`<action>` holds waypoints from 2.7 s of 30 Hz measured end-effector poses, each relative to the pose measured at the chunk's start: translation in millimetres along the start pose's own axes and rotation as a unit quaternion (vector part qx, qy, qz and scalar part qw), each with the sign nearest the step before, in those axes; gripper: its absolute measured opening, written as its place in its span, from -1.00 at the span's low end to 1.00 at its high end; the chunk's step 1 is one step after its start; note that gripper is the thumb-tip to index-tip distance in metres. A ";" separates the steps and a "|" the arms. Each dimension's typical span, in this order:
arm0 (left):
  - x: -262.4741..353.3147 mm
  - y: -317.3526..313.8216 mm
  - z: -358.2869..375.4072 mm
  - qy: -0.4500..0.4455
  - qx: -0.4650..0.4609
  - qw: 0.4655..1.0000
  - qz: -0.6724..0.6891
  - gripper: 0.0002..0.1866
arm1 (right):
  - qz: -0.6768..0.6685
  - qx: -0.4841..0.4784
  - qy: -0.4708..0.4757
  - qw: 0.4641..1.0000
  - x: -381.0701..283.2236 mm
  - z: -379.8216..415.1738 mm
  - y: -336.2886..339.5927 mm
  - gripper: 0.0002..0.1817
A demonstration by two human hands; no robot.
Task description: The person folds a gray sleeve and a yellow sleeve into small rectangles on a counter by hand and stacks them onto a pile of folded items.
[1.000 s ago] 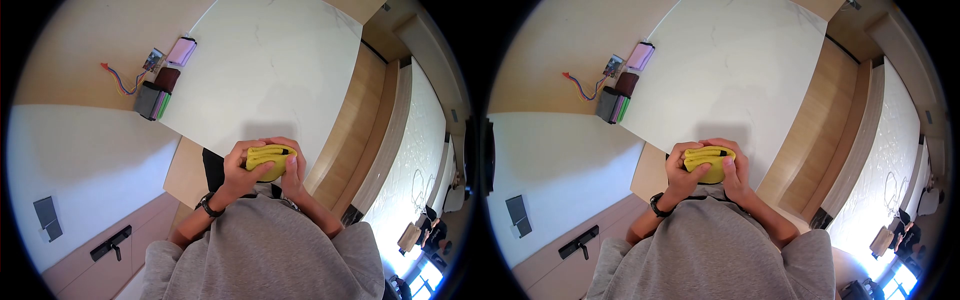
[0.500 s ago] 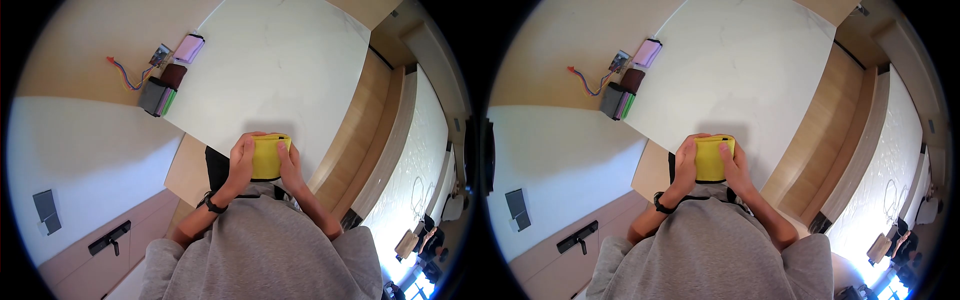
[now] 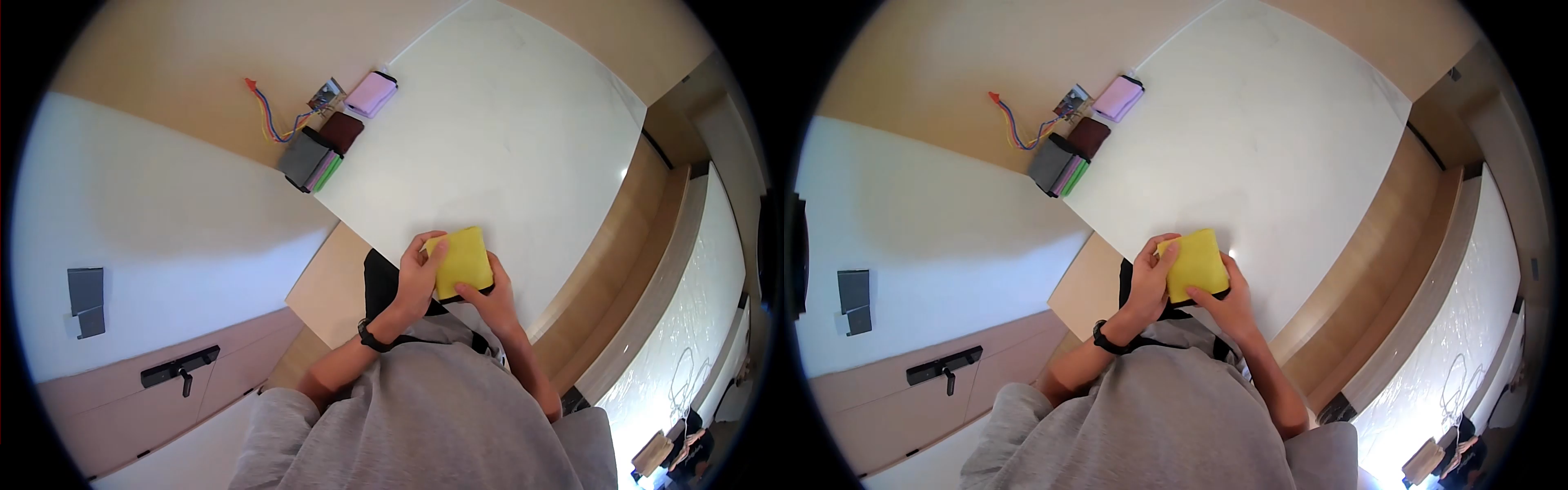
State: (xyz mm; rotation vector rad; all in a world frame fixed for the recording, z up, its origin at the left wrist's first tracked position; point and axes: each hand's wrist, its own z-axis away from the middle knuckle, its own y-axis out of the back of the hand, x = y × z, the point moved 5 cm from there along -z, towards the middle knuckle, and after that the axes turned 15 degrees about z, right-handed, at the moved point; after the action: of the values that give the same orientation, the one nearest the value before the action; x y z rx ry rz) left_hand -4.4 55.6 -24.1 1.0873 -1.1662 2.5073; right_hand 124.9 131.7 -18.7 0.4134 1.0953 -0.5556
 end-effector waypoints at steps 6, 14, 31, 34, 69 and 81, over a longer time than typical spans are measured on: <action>2.6 12.4 -1.0 0.055 -0.002 0.998 -0.020 -0.49 | -0.120 0.098 0.026 0.988 21.4 -9.6 14.7 -0.35; -9.7 30.3 -3.5 0.168 -0.048 0.984 0.030 -0.56 | -0.123 0.046 -0.051 0.990 34.6 -16.1 6.3 -0.32; -25.8 24.5 -3.0 0.123 -0.051 0.991 0.020 -0.50 | -0.476 -0.058 -0.068 0.875 46.1 -29.8 -22.9 -0.52; -24.7 26.2 -3.8 0.143 -0.060 0.986 -0.064 -0.46 | -0.483 -0.021 -0.072 0.872 56.2 -35.4 -17.6 -0.52; 232.2 116.8 -96.6 -0.328 0.069 0.601 -0.725 -0.45 | 0.164 0.431 0.165 0.872 38.4 -19.2 81.5 -0.31; 210.7 123.4 -112.0 -0.379 0.064 0.572 -0.724 -0.29 | 0.291 0.356 0.207 0.864 30.3 -26.8 68.4 -0.38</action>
State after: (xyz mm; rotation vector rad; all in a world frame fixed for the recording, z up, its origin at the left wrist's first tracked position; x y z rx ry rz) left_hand -270.1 22.4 -2.4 1.9858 0.1505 0.7448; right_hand 157.9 194.6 -54.2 1.5171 1.0642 -0.3095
